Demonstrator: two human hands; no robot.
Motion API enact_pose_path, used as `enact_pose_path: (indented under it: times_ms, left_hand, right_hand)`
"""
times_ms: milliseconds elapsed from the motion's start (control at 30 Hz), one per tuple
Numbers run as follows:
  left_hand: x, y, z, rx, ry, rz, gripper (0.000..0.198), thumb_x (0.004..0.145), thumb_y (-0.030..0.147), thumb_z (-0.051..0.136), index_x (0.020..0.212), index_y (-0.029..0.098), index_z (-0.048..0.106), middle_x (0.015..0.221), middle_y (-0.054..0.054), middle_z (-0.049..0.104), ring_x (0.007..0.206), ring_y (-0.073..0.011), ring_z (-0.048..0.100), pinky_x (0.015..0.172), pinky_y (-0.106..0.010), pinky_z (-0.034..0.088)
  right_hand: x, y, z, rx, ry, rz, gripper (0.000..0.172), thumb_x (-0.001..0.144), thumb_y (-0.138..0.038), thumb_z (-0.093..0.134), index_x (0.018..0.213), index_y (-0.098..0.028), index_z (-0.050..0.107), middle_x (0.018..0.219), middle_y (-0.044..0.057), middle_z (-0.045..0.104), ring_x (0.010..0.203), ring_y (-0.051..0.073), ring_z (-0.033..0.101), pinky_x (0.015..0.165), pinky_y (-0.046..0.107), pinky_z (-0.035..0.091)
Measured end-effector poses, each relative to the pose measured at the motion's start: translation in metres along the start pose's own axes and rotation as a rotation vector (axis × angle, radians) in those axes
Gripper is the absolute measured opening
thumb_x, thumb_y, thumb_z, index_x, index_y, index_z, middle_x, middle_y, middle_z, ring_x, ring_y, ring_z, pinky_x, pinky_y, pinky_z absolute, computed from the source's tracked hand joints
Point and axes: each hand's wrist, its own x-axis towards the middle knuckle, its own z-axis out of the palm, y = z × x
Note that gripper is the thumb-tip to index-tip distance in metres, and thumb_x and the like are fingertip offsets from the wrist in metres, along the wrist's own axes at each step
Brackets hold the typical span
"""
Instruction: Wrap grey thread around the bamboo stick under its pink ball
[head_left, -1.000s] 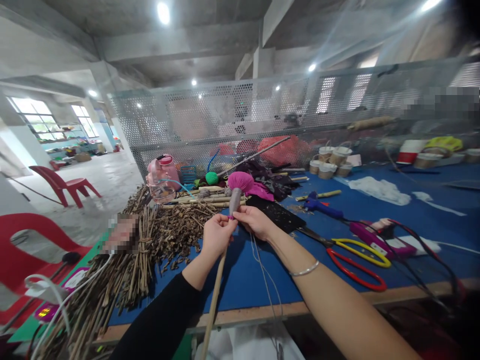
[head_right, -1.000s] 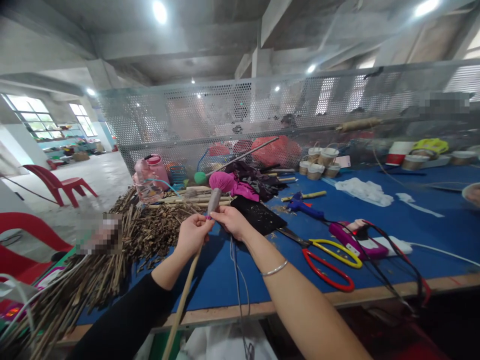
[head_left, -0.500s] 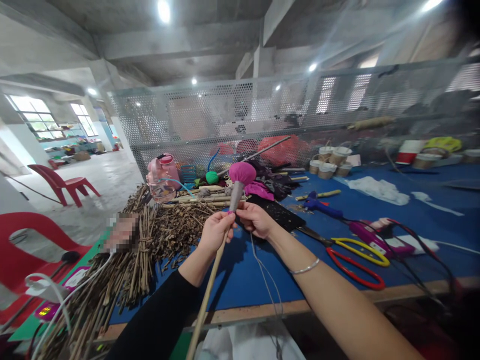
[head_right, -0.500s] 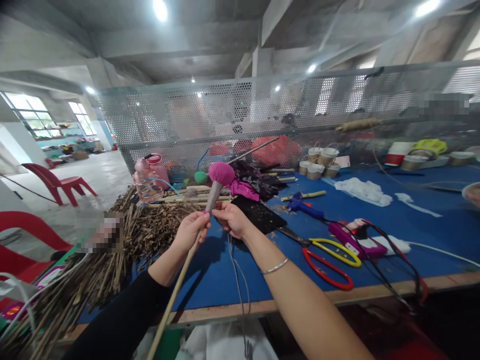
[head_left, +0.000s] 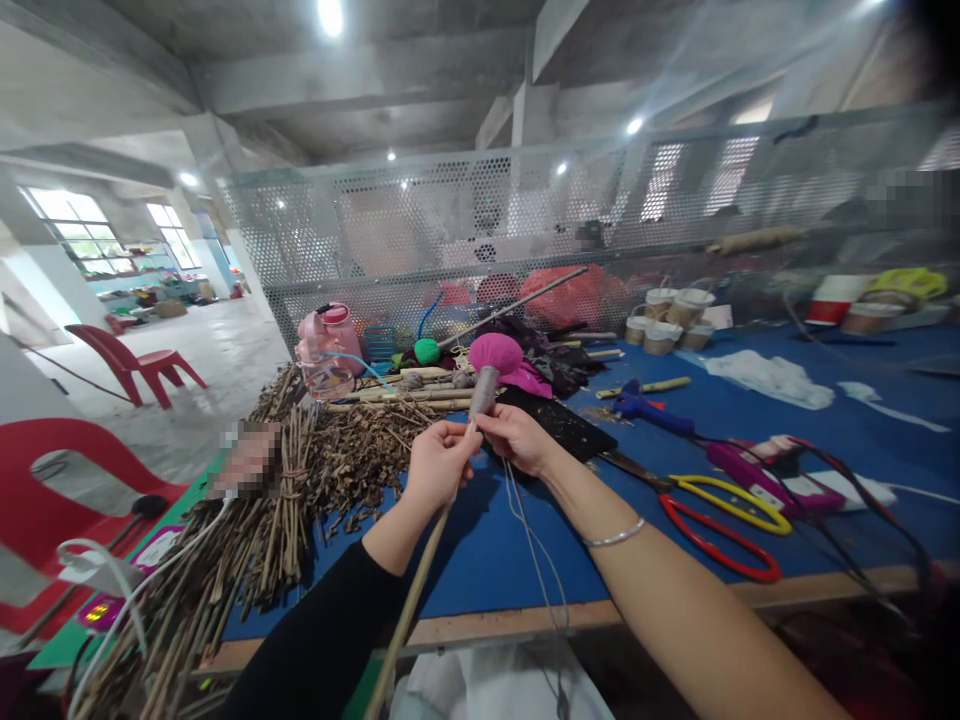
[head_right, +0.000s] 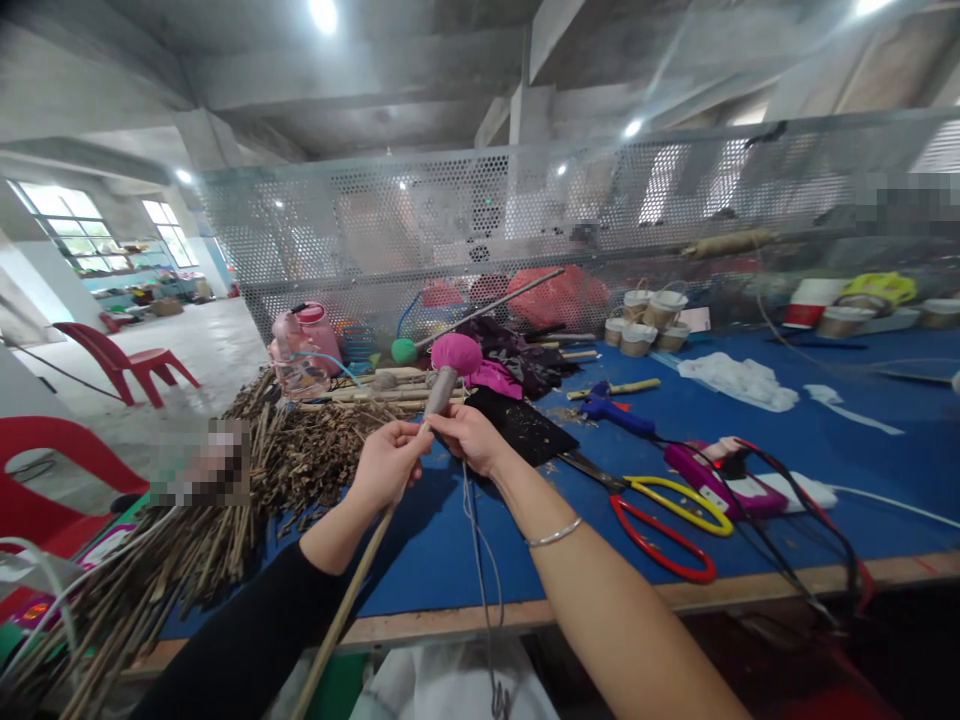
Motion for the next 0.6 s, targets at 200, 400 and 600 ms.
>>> enact_pose_path:
  times_ms: [200,400,600]
  left_hand:
    - [0.0033,0.0048,-0.0034,-0.201,-0.033,0.016,0.037,0.063,0.044,0.068,0.077,0.013,0.051,0.057,0.002,0.059,0.032,-0.0040,0.045,0.029,-0.014,0.030]
    - [0.0008,0.0032,-0.0043,-0.317,-0.226,-0.076,0.037,0.065,0.045,0.066,0.079,0.012,0.055,0.062,0.000,0.062,0.035,-0.0033,0.046,0.033,-0.014,0.033]
    - [0.0012,-0.0034,0.0005,-0.239,-0.222,-0.203,0.036,0.074,0.044,0.057,0.090,0.012,0.055,0.067,-0.002,0.062,0.041,-0.0061,0.051,0.037,-0.016,0.038]
  right_hand:
    - [-0.0032,-0.0070,0.0005,0.066,0.014,-0.029,0.027,0.064,-0.033,0.071,0.073,-0.015,0.052,0.042,-0.012,0.028,0.034,0.002,0.014,0.032,0.017,0.007]
    - [-0.0029,-0.0063,-0.0005,0.151,-0.069,-0.004,0.034,0.063,-0.032,0.072,0.087,-0.015,0.054,0.046,-0.010,0.038,0.034,0.001,0.013,0.032,0.017,0.005]
    - [0.0015,0.0026,0.0000,0.076,0.005,-0.002,0.031,0.064,-0.037,0.070,0.073,-0.013,0.052,0.045,-0.008,0.043,0.032,0.001,0.019,0.031,0.018,0.006]
